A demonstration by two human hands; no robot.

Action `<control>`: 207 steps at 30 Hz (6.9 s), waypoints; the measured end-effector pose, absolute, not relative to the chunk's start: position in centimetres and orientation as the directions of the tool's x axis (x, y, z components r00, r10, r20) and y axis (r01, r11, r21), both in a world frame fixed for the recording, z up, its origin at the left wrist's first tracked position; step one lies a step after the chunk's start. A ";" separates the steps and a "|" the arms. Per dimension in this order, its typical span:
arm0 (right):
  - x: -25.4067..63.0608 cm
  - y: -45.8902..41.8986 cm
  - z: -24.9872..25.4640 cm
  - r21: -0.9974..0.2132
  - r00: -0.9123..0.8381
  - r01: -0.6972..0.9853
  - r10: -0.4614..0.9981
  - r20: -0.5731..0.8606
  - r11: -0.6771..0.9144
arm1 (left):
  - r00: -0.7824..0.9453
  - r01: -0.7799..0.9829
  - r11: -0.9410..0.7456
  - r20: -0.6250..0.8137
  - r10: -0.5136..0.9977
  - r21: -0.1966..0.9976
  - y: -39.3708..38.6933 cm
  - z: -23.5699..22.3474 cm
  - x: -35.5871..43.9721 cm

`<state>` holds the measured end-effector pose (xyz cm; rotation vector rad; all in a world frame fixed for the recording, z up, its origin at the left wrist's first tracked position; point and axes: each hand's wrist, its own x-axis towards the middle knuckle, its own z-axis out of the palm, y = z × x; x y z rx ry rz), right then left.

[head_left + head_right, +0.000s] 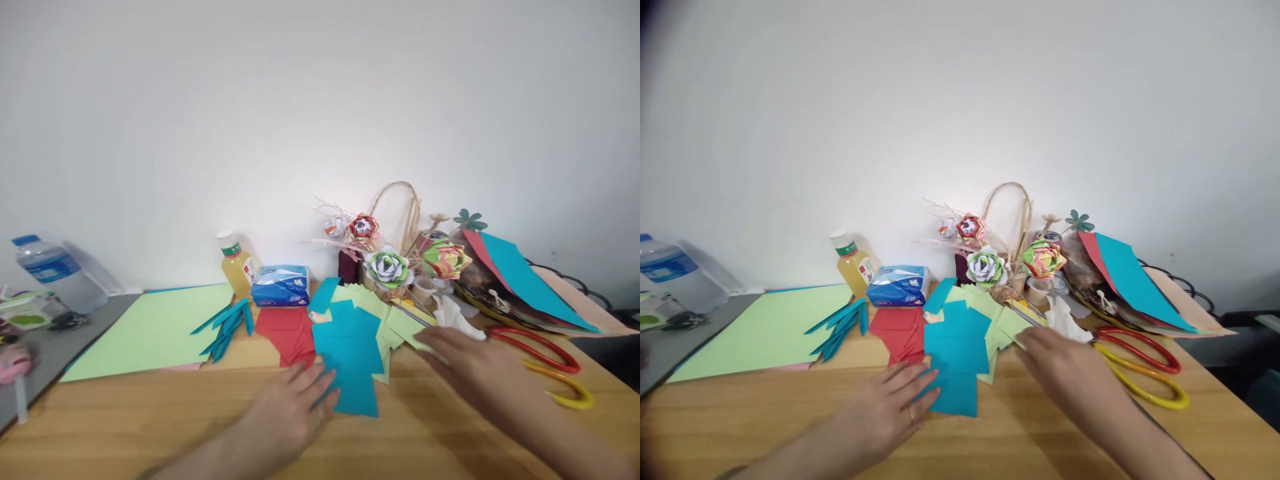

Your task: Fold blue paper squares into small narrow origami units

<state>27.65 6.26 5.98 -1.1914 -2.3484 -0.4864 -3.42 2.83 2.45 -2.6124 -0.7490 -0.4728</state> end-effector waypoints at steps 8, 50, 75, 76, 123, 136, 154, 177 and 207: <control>23.7 8.8 1.5 0.122 -0.830 0.543 0.510 0.223 0.831 | 0.874 0.486 -0.817 0.149 0.463 -0.312 3.5 0.1 -2.9; 21.5 5.5 0.2 -0.439 -0.675 0.496 0.651 0.349 0.749 | 0.515 0.701 -0.665 0.461 0.723 0.259 3.1 0.3 -1.2; 21.3 4.7 0.7 -0.513 -0.588 0.664 0.804 0.089 0.543 | 0.382 0.690 -0.394 0.157 0.911 0.608 2.7 1.2 -2.5; 21.2 4.8 0.9 -0.509 -0.594 0.667 0.800 0.077 0.544 | 0.396 0.701 -0.418 0.172 0.902 0.578 2.8 1.1 -2.5; 20.8 4.2 0.8 -0.282 -0.563 0.762 0.811 0.157 0.584 | 0.253 0.801 -0.239 0.052 0.966 0.549 2.5 1.2 -2.5; 21.1 4.4 0.8 -0.326 -0.564 0.750 0.814 0.139 0.575 | 0.263 0.747 -0.281 0.121 0.957 0.603 2.8 0.9 -2.7; 21.3 4.3 0.4 -0.329 -0.543 0.763 0.828 0.142 0.557 | 0.357 0.714 -0.424 0.230 0.905 0.558 2.9 0.7 -2.9; 22.6 5.2 0.8 -0.586 -0.573 0.597 0.802 0.165 0.548 | 0.398 0.678 -0.437 0.204 0.894 0.591 2.7 0.7 -3.3; 21.6 4.4 0.1 -0.340 -0.567 0.741 0.811 0.147 0.579 | 0.322 0.724 -0.328 0.124 0.939 0.607 2.7 0.7 -2.9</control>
